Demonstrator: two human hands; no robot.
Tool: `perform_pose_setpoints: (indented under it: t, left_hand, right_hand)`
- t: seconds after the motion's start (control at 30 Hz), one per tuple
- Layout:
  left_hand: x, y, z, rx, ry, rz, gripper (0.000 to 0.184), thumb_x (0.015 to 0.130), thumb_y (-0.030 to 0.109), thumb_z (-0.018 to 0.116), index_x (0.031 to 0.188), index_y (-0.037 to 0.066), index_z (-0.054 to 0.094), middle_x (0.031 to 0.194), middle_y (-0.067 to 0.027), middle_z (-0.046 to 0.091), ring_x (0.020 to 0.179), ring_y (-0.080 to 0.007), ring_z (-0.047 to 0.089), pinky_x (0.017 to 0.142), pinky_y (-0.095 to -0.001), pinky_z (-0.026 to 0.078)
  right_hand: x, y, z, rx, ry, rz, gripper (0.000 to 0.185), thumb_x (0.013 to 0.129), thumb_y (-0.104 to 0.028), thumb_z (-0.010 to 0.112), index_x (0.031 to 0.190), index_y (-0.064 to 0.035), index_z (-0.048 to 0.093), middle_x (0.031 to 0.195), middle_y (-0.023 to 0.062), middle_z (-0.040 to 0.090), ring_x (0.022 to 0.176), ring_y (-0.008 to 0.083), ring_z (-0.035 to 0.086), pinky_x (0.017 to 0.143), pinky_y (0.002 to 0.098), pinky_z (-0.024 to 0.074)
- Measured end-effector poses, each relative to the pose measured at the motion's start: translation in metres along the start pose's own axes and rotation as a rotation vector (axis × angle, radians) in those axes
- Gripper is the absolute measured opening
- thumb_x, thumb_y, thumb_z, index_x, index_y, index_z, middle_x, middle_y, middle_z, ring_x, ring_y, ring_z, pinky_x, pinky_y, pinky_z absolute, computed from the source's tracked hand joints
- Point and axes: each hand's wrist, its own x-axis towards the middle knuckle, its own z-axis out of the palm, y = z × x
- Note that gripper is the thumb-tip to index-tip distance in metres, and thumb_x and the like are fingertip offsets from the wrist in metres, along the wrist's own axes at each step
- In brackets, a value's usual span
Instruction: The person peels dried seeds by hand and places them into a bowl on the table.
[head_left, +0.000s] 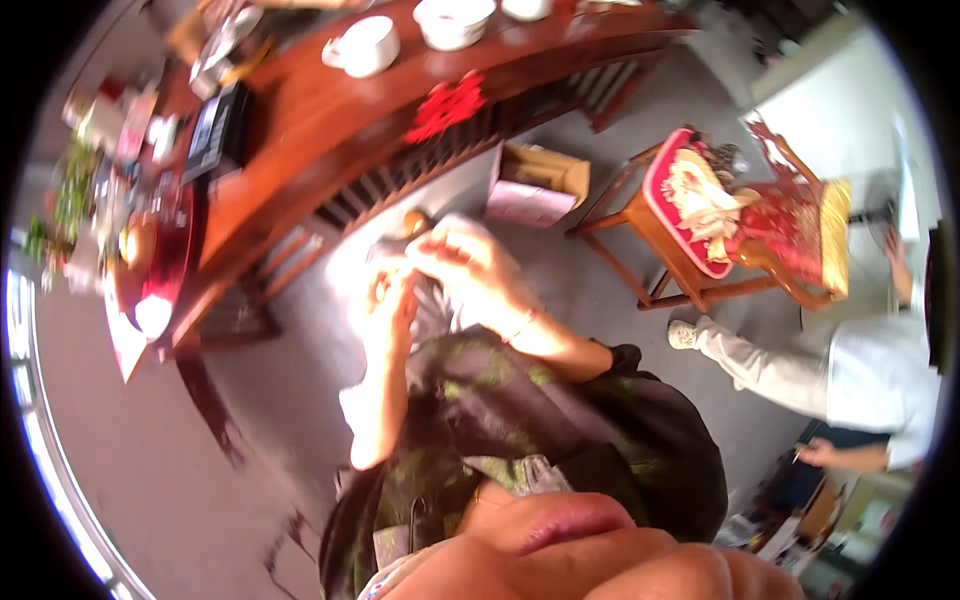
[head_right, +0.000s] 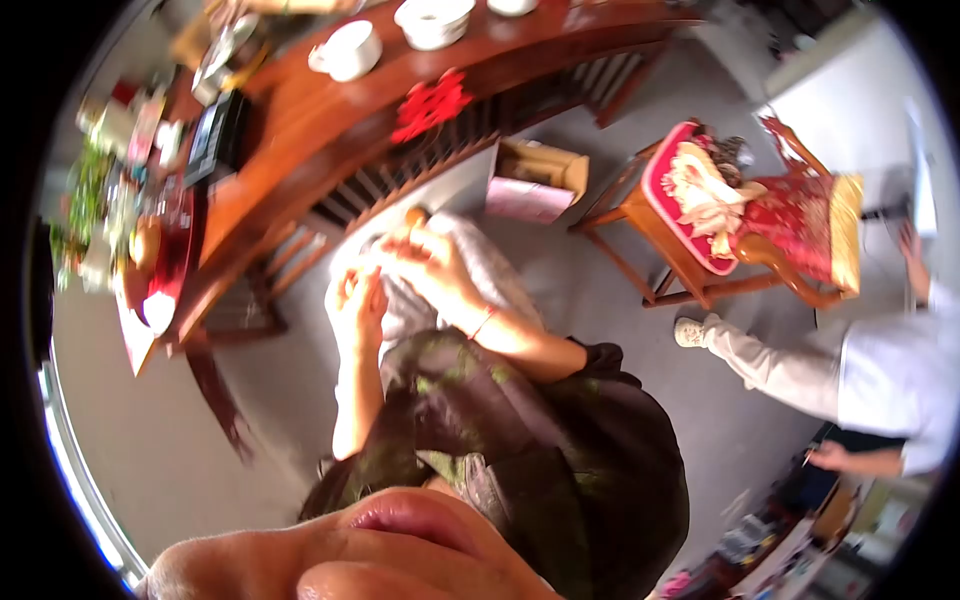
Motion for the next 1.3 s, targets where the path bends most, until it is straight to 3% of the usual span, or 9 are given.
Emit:
perform_pose_setpoints:
  t: [0.1, 0.17, 0.3, 0.4, 0.57, 0.67, 0.93, 1.23, 1.3]
  left_hand:
    - [0.005, -0.006, 0.005, 0.123, 0.041, 0.139, 0.003, 0.086, 0.003, 0.061, 0.087, 0.003, 0.058, 0.056, 0.0065, 0.042, 0.042, 0.0000, 0.030, 0.036, -0.0174, 0.018]
    - [0.002, -0.001, 0.014, 0.095, 0.001, 0.164, 0.001, 0.087, 0.003, 0.060, 0.088, 0.003, 0.058, 0.055, 0.0073, 0.042, 0.040, 0.0011, 0.026, 0.036, -0.0169, 0.016]
    - [0.003, 0.000, 0.011, 0.039, -0.097, 0.100, 0.004, 0.088, 0.006, 0.061, 0.087, 0.004, 0.059, 0.054, 0.0077, 0.040, 0.040, 0.0017, 0.024, 0.036, -0.0169, 0.014]
    - [0.000, 0.003, 0.009, -0.122, -0.112, -0.010, 0.009, 0.089, 0.011, 0.061, 0.085, 0.004, 0.058, 0.052, 0.0082, 0.033, 0.039, 0.0007, 0.020, 0.036, -0.0172, 0.013]
    - [-0.004, 0.003, 0.001, -0.040, -0.163, 0.051, 0.007, 0.089, 0.009, 0.060, 0.091, 0.002, 0.060, 0.052, 0.0074, 0.037, 0.040, 0.0011, 0.023, 0.036, -0.0167, 0.015]
    - [-0.004, 0.001, -0.001, 0.032, -0.154, 0.117, 0.009, 0.089, 0.007, 0.061, 0.096, 0.001, 0.062, 0.054, 0.0066, 0.042, 0.040, 0.0015, 0.025, 0.036, -0.0162, 0.016]
    - [-0.009, 0.008, 0.000, 0.077, -0.143, 0.163, 0.009, 0.088, 0.004, 0.060, 0.094, -0.001, 0.064, 0.057, 0.0050, 0.046, 0.041, 0.0015, 0.025, 0.036, -0.0163, 0.016]
    - [-0.014, 0.008, -0.005, 0.088, -0.154, 0.129, 0.008, 0.089, 0.004, 0.059, 0.092, -0.002, 0.064, 0.052, 0.0063, 0.042, 0.039, 0.0013, 0.025, 0.035, -0.0163, 0.016]
    - [-0.015, 0.007, -0.006, 0.091, -0.181, 0.134, 0.013, 0.089, 0.008, 0.061, 0.095, -0.003, 0.063, 0.061, 0.0030, 0.053, 0.041, 0.0019, 0.027, 0.037, -0.0167, 0.017]
  right_hand:
    - [-0.001, 0.022, -0.011, 0.035, -0.030, -0.056, 0.011, 0.087, -0.010, 0.066, 0.095, -0.0021, 0.066, 0.084, -0.0019, 0.064, 0.078, 0.0028, 0.057, 0.068, 0.0178, 0.0473]
    - [-0.016, 0.003, -0.006, -0.058, 0.003, 0.043, 0.017, 0.089, -0.018, 0.065, 0.095, -0.0025, 0.066, 0.080, -0.0028, 0.062, 0.072, 0.0011, 0.053, 0.061, 0.0168, 0.0419]
    - [-0.019, 0.008, -0.017, 0.024, -0.059, 0.149, 0.020, 0.091, -0.023, 0.061, 0.098, -0.0049, 0.066, 0.073, -0.0067, 0.056, 0.058, -0.0003, 0.044, 0.047, 0.0160, 0.0319]
    - [-0.020, 0.010, -0.019, 0.199, -0.164, 0.261, 0.018, 0.092, -0.020, 0.059, 0.103, -0.0069, 0.063, 0.062, -0.0111, 0.042, 0.046, -0.0010, 0.030, 0.040, 0.0160, 0.0217]
    - [-0.024, 0.005, -0.018, 0.308, -0.223, 0.274, 0.011, 0.093, -0.014, 0.056, 0.098, -0.0047, 0.061, 0.065, -0.0101, 0.044, 0.048, -0.0017, 0.032, 0.041, 0.0145, 0.0242]
    - [-0.026, -0.001, -0.016, 0.211, -0.189, 0.263, 0.009, 0.092, -0.012, 0.058, 0.097, -0.0048, 0.061, 0.064, -0.0096, 0.046, 0.047, -0.0022, 0.033, 0.041, 0.0145, 0.0238]
    - [-0.034, -0.005, -0.011, 0.166, -0.195, 0.244, 0.015, 0.091, -0.019, 0.061, 0.096, -0.0050, 0.063, 0.062, -0.0098, 0.045, 0.047, -0.0012, 0.031, 0.041, 0.0158, 0.0219]
    - [-0.041, -0.005, -0.006, -0.196, -0.125, -0.017, 0.020, 0.090, -0.022, 0.063, 0.093, -0.0017, 0.065, 0.078, -0.0022, 0.061, 0.069, 0.0025, 0.049, 0.058, 0.0196, 0.0392]
    - [-0.043, -0.006, -0.006, -0.202, -0.099, -0.012, 0.019, 0.088, -0.021, 0.064, 0.091, -0.0016, 0.065, 0.077, -0.0020, 0.061, 0.070, 0.0035, 0.050, 0.060, 0.0205, 0.0403]
